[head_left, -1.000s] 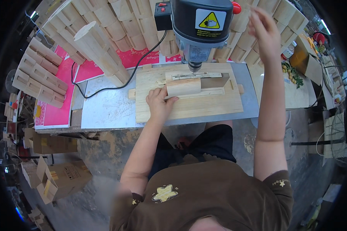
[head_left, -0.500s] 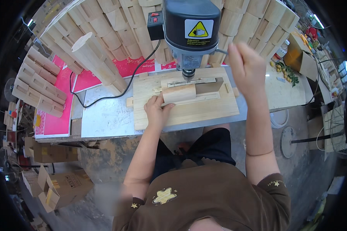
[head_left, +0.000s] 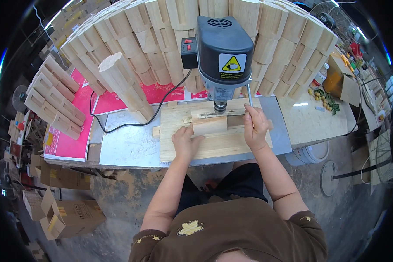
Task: Drill holes into cylindrical wooden blocks using a stationary drill press.
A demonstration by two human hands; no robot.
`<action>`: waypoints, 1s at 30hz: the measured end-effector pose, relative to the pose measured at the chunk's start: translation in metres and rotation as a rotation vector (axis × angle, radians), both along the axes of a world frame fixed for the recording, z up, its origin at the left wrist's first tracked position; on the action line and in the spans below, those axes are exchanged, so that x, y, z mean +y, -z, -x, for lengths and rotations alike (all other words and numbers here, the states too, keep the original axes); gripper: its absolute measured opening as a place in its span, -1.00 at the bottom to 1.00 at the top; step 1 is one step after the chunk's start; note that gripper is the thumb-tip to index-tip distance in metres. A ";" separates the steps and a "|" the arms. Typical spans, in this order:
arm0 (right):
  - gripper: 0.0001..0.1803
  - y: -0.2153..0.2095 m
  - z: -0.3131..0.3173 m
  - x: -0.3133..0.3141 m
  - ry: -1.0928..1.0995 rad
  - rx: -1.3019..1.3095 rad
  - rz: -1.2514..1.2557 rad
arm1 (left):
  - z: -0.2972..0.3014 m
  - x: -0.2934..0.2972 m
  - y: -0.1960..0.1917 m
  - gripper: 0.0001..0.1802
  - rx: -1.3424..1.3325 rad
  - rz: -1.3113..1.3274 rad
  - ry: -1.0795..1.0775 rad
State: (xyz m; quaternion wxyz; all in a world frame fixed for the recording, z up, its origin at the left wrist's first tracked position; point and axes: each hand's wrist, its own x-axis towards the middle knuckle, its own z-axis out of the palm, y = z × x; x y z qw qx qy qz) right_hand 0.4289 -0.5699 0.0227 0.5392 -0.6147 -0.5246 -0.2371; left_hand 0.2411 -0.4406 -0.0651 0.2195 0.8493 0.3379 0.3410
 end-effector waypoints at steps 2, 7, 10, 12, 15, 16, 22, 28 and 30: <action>-0.82 -0.001 0.000 -0.002 -0.004 0.011 0.017 | 0.000 0.000 0.000 -0.38 -0.006 0.033 0.005; -0.93 -0.068 -0.002 -0.011 0.100 -0.120 0.020 | -0.001 -0.002 -0.005 -0.46 -0.012 0.000 -0.025; -0.74 -0.137 -0.014 0.021 0.153 -0.004 0.110 | -0.004 -0.010 -0.016 -0.53 0.011 -0.041 -0.041; -0.72 -0.159 -0.044 0.056 0.257 -0.150 0.111 | -0.021 -0.015 -0.014 -0.49 0.025 -0.081 0.003; -0.51 -0.163 -0.076 0.084 0.269 -0.020 0.294 | -0.033 -0.022 -0.011 -0.37 0.032 -0.032 0.006; -0.57 -0.166 -0.073 0.084 0.286 -0.027 0.332 | -0.034 -0.021 -0.010 -0.37 0.038 -0.024 0.006; -0.62 -0.158 -0.040 0.034 0.133 0.023 0.250 | -0.034 -0.021 -0.012 -0.36 0.046 -0.032 0.021; -0.80 -0.101 0.004 -0.010 0.001 0.109 0.171 | -0.028 -0.020 -0.011 -0.47 0.051 -0.015 0.008; -0.91 -0.080 0.012 -0.011 -0.071 0.173 0.040 | -0.026 -0.019 -0.011 -0.48 0.028 -0.025 -0.004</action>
